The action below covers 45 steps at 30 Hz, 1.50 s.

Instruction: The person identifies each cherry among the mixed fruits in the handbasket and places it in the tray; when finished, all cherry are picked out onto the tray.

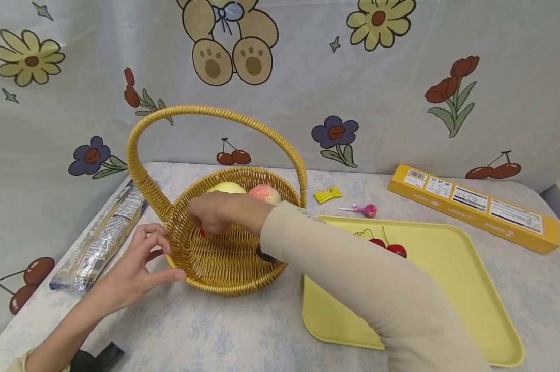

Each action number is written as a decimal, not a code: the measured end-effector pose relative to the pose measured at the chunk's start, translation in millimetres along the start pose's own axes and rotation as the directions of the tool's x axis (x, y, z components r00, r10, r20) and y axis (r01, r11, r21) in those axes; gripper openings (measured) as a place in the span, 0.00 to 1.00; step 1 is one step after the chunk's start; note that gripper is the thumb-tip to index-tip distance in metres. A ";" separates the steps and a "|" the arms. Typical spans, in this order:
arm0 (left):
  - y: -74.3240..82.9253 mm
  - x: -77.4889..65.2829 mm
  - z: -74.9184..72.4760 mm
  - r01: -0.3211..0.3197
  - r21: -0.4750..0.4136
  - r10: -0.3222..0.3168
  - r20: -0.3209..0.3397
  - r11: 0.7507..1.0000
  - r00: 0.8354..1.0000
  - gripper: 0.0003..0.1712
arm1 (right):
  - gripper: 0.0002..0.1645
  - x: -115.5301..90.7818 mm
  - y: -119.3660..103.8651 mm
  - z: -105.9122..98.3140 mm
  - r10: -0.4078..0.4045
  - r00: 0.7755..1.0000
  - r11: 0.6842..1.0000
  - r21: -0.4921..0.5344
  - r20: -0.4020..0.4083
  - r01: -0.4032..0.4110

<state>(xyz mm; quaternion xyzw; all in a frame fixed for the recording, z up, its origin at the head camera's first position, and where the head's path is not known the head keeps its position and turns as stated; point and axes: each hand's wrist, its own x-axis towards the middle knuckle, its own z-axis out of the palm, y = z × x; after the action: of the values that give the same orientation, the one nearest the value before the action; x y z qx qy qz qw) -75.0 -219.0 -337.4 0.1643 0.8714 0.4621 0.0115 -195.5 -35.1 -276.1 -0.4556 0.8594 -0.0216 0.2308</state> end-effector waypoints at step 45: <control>1.2 -0.3 0.7 0.015 -0.006 -0.015 0.006 1.000 1.000 0.24 | 0.07 -244.4 70.7 105.8 0.269 0.811 0.796 0.594 -0.519 0.116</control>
<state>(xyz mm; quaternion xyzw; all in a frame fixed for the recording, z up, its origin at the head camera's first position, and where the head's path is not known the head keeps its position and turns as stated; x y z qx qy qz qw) -74.2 -217.9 -336.9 0.1590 0.8711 0.4643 0.0180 -89.2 218.4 -295.9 -0.2925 0.8541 -0.4203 0.0908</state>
